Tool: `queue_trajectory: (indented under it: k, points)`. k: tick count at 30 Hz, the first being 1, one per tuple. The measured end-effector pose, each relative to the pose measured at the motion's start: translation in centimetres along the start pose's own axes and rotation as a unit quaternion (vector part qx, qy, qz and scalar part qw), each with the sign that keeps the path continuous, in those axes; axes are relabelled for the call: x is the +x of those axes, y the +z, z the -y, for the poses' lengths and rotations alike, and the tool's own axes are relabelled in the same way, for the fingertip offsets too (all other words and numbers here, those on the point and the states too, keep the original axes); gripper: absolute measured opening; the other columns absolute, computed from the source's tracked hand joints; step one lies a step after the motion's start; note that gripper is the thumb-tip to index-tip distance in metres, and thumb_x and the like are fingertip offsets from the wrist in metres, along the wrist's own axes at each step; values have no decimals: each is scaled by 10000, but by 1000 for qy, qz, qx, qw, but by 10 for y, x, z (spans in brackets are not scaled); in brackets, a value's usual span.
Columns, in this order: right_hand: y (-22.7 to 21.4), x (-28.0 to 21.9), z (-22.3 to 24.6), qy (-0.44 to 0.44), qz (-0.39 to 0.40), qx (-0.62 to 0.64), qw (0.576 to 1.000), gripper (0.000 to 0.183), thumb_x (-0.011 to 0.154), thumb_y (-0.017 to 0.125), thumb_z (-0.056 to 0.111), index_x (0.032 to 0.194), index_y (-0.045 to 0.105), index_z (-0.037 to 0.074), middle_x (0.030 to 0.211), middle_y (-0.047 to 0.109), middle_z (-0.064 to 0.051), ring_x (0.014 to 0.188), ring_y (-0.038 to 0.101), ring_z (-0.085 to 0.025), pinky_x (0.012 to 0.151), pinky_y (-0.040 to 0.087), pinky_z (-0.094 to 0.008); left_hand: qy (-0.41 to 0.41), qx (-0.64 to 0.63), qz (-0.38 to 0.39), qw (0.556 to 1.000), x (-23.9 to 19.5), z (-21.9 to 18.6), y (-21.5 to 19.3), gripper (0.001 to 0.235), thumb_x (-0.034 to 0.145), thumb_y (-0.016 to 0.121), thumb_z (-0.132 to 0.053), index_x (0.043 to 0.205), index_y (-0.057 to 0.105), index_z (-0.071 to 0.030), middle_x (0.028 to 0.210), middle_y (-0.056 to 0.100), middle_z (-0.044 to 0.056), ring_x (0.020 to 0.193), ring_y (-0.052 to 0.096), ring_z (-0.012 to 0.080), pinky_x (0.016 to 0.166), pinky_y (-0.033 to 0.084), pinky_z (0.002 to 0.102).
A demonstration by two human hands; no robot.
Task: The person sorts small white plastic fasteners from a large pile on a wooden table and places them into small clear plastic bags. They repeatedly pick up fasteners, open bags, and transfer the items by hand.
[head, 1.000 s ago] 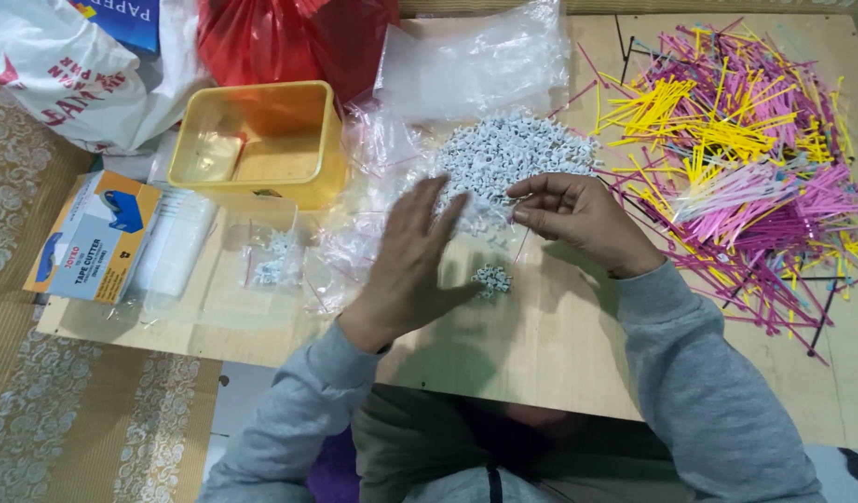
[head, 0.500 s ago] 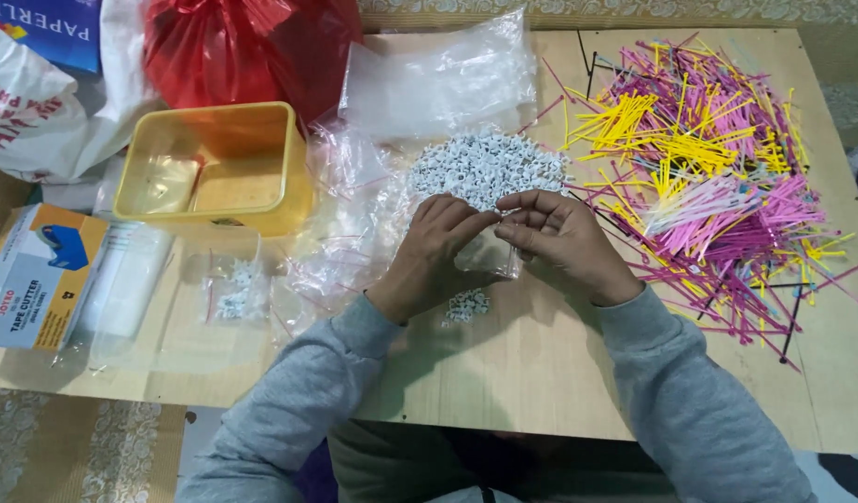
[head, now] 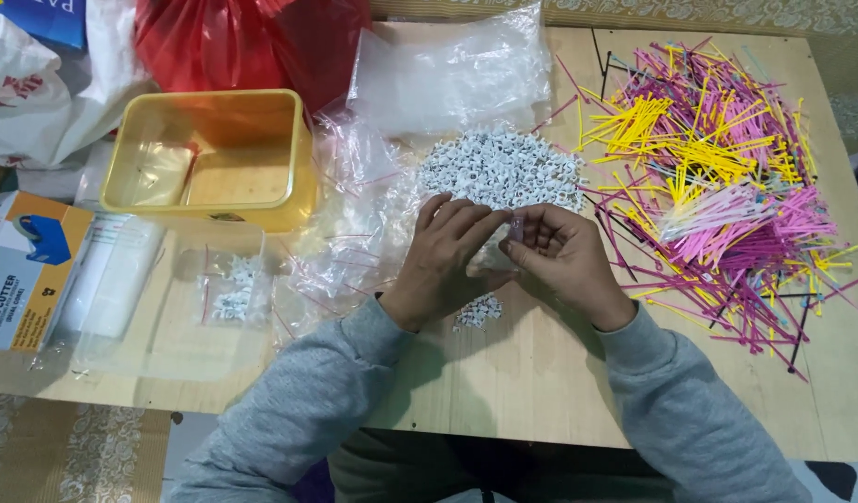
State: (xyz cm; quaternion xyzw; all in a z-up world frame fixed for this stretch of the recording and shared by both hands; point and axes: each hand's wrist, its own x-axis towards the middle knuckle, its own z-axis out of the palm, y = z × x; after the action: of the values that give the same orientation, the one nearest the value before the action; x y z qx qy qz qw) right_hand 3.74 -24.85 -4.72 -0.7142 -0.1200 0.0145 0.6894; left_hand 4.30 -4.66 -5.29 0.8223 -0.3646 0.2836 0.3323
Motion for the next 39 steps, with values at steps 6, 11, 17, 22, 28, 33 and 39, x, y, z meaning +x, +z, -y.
queue_trajectory:
  k: [6,11,17,22,28,33,39]
  points:
    - [4,-4,7,-10,-13,3,1000,339,867,803,-16,1175,670,-66,771,644,-122,743,679,-138,608,580,-274,-34,-36,13,999,-2,6,3,767,689,974,-343,1346,652,-110,1055,702,154,1083,639,341,1094,368,577]
    - [0,-2,11,7,-20,15,1000,220,1054,628,163,1140,700,-26,753,653,-103,688,653,-113,572,541,-216,-65,-75,20,995,0,2,-5,722,757,927,-343,1369,633,-96,1040,706,171,1067,650,348,1092,372,579]
    - [4,-4,14,1,-13,34,999,190,986,693,65,1143,709,-40,768,673,-102,705,681,-115,576,522,-196,-80,-95,31,992,-4,3,-4,703,794,890,-360,1382,613,-94,1002,701,159,1050,660,356,1097,372,603]
    - [1,-2,9,-5,4,28,1000,161,964,699,16,1107,711,-57,766,695,-110,688,692,-119,567,522,-196,-88,-98,35,991,-2,-2,-6,672,813,865,-368,1366,606,-89,967,708,142,1051,673,348,1108,361,603]
    - [4,-4,14,-17,-2,19,1000,141,950,701,-12,1082,711,-61,740,687,-124,664,716,-130,543,530,-186,-83,-109,25,990,-3,1,-3,594,832,847,-379,1298,627,-84,939,714,141,1049,685,340,1100,374,582]
    - [5,-10,26,-51,-47,-94,993,175,1058,593,71,1097,728,-33,809,699,-130,716,674,-149,618,542,-246,-146,-180,-10,973,3,2,-11,494,913,760,-396,1266,627,-76,918,712,144,969,698,366,1019,460,580]
    - [44,-39,70,-126,119,-391,904,201,948,673,207,1029,728,32,905,683,-200,848,687,-347,701,571,-434,-185,-174,-56,966,7,7,-15,493,922,750,-445,1257,590,-121,946,718,114,987,719,354,964,493,561]
